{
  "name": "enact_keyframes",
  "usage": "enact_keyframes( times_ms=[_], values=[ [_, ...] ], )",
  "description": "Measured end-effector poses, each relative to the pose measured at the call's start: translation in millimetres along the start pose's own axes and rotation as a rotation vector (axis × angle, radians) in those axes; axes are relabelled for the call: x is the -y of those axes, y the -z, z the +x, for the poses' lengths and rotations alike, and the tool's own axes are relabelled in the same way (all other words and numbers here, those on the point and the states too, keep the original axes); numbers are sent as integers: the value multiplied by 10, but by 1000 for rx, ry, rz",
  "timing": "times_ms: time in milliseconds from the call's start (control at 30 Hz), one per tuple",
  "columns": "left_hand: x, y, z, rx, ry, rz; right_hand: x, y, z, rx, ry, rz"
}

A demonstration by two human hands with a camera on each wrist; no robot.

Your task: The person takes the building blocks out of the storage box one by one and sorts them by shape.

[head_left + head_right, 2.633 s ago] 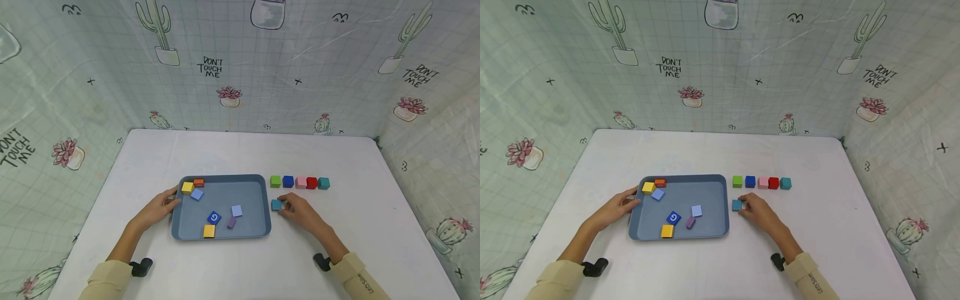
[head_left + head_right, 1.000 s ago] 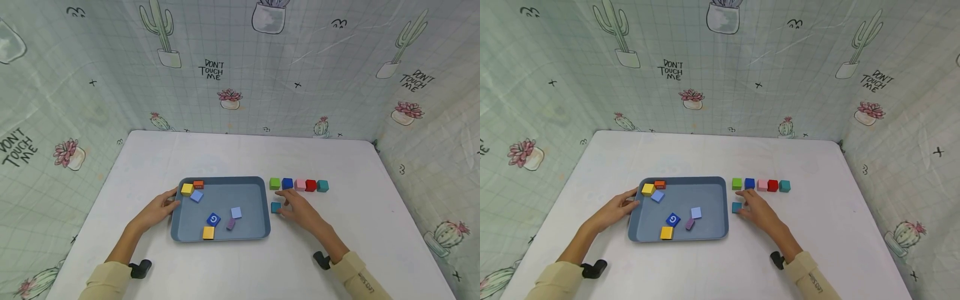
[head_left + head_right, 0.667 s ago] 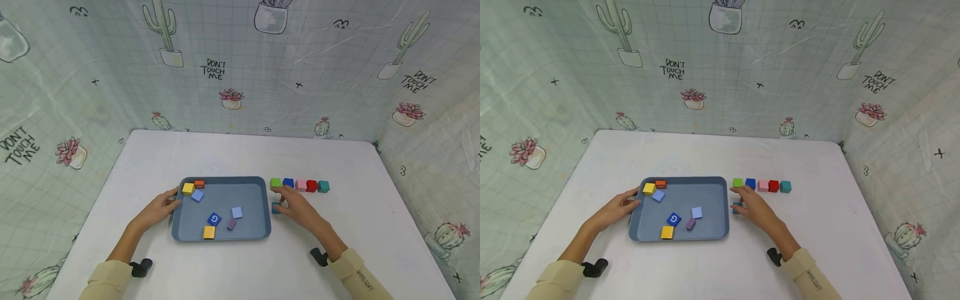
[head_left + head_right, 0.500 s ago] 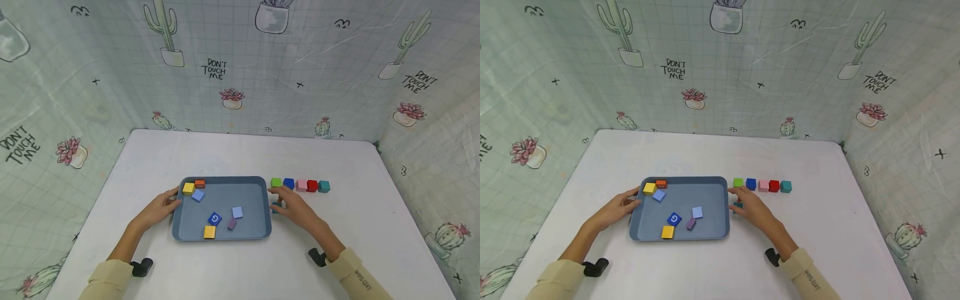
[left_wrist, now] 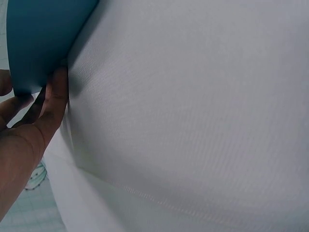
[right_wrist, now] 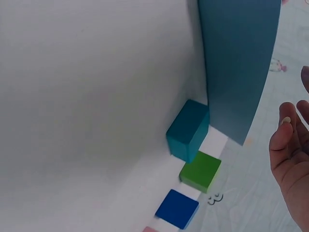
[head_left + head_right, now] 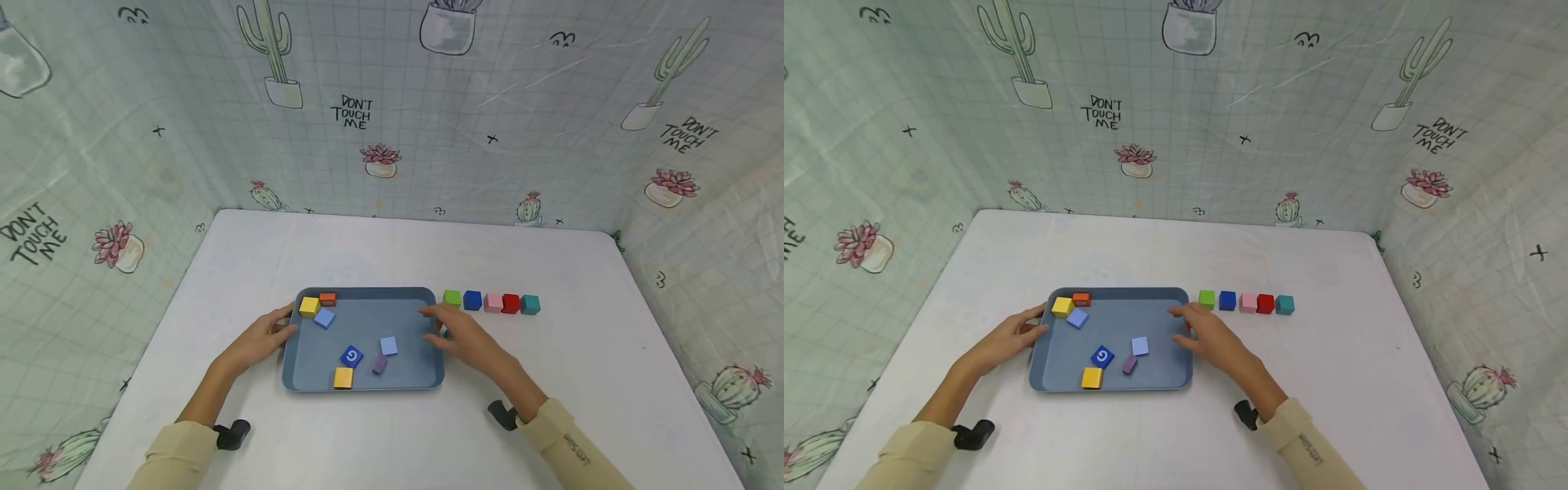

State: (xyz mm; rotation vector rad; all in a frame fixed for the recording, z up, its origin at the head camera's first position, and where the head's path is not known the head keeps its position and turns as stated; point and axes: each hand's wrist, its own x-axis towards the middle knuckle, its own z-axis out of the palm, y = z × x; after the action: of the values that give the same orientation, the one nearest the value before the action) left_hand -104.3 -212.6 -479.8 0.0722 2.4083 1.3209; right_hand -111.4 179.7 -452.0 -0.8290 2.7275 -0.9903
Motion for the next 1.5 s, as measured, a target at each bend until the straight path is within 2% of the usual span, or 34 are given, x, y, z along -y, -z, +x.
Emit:
enact_keyframes(
  times_ms=[333, 633, 767, 1267, 1500],
  values=[
    [-9, 12, -10, -4, 6, 0, 122, -106, 107, 66, 91, -32],
    [22, -1, -2, -8, 2, 6, 241, -239, 170, 166, 30, -116],
    [43, 2, 1, -10, -4, 2, 261, -313, 182, 188, 35, -164],
    [23, -1, 0, -7, -2, -15, 234, -520, 209, 156, 87, -305],
    [16, 1, -4, -7, 0, -14, 206, -560, 187, 136, 106, -321]
  ],
)
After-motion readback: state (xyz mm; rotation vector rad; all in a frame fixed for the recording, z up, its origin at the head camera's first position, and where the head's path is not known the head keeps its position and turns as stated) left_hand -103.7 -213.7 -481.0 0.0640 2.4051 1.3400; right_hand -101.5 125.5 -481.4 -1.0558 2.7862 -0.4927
